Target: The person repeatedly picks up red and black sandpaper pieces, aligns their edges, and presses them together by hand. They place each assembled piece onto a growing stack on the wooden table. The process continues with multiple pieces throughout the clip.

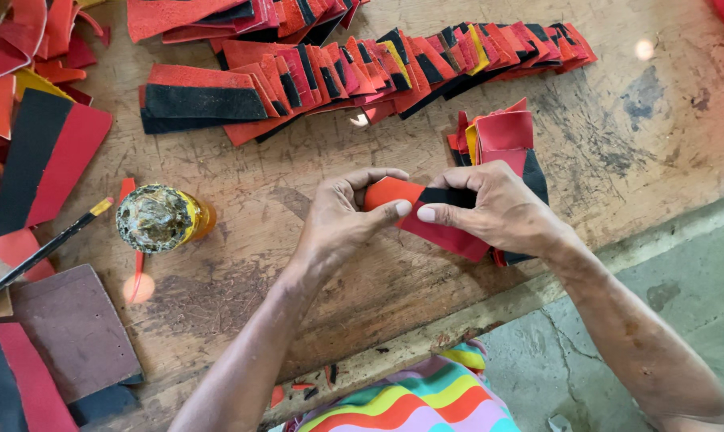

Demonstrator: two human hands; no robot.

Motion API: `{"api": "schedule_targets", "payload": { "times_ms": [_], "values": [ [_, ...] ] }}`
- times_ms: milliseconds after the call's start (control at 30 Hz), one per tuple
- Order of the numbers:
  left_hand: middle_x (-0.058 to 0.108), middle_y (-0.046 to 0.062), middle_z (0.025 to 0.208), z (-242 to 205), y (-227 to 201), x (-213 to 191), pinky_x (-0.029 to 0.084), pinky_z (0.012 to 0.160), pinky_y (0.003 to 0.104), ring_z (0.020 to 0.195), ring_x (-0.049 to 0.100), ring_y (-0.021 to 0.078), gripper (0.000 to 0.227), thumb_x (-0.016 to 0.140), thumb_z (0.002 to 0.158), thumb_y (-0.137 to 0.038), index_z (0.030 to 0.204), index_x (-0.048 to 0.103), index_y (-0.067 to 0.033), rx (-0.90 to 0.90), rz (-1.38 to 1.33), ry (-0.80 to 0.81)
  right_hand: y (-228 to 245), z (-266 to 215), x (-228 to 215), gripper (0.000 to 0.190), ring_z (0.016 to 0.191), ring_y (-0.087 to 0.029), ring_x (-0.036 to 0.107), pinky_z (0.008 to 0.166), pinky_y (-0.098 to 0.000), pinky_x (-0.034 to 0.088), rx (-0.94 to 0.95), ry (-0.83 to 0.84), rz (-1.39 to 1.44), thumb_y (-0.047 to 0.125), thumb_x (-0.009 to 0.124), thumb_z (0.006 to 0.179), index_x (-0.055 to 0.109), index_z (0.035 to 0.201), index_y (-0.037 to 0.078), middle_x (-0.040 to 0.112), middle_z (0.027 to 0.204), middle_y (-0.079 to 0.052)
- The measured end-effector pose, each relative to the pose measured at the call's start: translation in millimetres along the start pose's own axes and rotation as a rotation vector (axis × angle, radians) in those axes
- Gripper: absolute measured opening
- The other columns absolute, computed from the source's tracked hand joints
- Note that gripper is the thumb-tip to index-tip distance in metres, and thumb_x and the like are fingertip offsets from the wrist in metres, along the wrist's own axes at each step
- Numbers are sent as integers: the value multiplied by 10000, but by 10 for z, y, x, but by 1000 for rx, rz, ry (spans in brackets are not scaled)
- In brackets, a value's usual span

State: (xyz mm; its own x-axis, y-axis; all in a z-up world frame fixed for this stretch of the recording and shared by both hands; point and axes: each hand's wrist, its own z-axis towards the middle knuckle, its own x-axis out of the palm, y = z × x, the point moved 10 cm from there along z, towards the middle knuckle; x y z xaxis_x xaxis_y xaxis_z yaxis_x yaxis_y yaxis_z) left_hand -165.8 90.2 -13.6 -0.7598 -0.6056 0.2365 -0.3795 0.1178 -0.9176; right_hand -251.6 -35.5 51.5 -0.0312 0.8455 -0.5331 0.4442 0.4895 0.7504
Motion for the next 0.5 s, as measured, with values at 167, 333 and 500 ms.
{"api": "schedule_targets", "payload": {
  "times_ms": [167,333,500],
  "values": [
    [783,78,1005,14,62,79,594,738,250,833,705,96,454,856,791,-138,1207,716,-21,-52,-155,51,-19,-23,-26,269,699,-23,590,610,-249,506,-35,0,25,280,768,886,765,1036,57,726,750,30],
    [793,70,1002,9,30,51,621,777,243,857,732,94,447,859,777,-126,1190,721,-28,-24,-106,18,-19,-25,-29,267,686,-33,580,599,-264,504,-47,-29,-45,283,777,886,758,1012,49,714,728,5],
    [791,71,1021,-29,-108,72,621,818,245,902,731,95,433,863,794,-129,1190,721,-26,68,-17,26,30,-33,-29,275,670,-37,573,587,-270,502,-56,-33,-96,299,784,882,756,968,40,719,704,-4]
  ]
}}
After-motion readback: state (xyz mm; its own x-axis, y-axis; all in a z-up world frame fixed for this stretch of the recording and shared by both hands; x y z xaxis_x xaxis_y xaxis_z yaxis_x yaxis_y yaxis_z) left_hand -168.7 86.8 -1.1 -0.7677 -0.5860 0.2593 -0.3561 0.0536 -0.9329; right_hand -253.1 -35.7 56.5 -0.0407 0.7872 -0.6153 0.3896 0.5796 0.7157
